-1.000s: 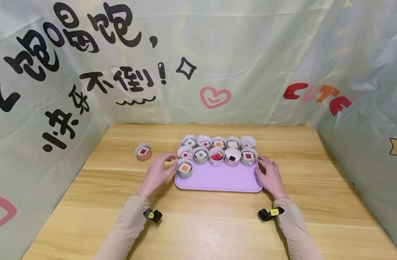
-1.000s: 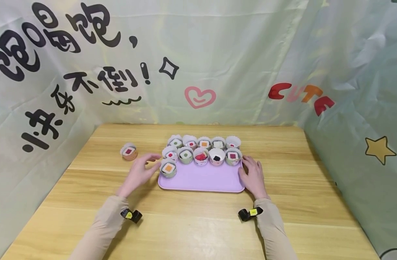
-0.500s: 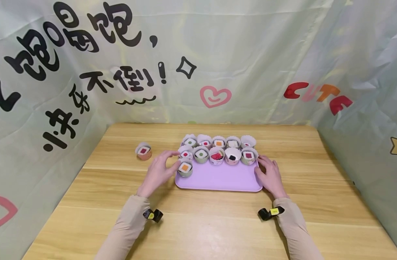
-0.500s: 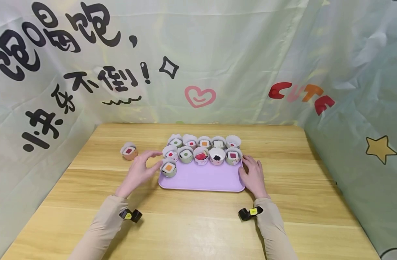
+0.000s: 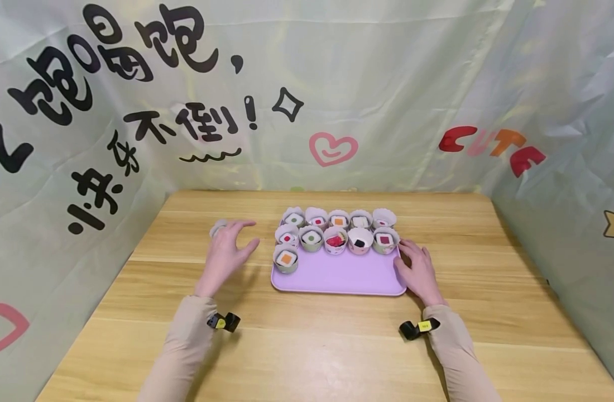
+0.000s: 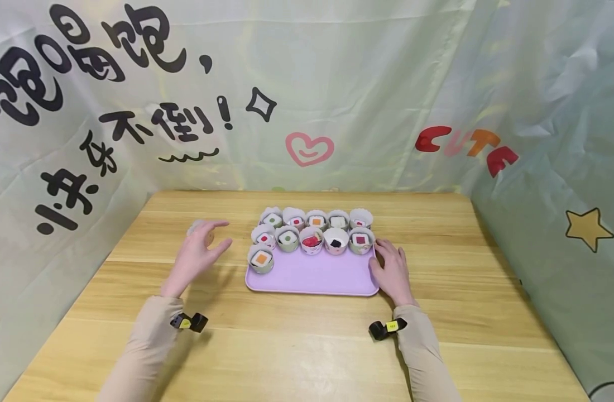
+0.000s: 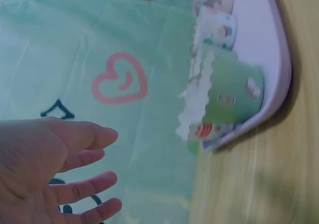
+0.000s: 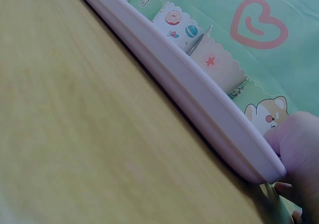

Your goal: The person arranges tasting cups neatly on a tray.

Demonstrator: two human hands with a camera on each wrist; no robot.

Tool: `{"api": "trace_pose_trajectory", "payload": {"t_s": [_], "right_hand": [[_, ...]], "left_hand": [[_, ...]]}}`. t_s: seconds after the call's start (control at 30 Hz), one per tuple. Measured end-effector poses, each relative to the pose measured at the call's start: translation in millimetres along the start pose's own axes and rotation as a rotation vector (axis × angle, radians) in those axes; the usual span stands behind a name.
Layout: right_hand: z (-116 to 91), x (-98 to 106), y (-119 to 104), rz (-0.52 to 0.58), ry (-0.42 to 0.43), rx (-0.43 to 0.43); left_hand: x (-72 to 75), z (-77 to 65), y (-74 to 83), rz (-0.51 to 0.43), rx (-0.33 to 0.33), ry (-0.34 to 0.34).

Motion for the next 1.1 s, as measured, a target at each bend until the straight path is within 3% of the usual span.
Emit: {"api": "trace_pose_trajectory", "payload": {"t_s": [0.5,0.63,0.87,1.1], "right_hand": [[-1,1,-1,0.003,-0.002,0.003],[-1,1,-1,0.001,0.000,0.004],[-2,0,-2,-0.001,0.010,0.009],[-1,0,-2,-0.008,0.012,0.007]], "left_hand": [[15.1,9.6,-57.6,0.016,0.216,-0.029],[12.6,9.8,-70.4,0.019,0.257,-0.077],[2.2,10.4,-87.1,-0.023,0.351,-0.222],[-5.1,13.3,-93.7,-0.060,0.361,-0.244]]}}
Point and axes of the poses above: each hand's wrist, its own z-axis towards the middle knuckle, its own x-axis out of the back of the hand, y = z × x, the point moved 3 cm from there along z, towards the middle knuckle, and after that the axes turned 4 degrees about -x, right-handed, at the moved point
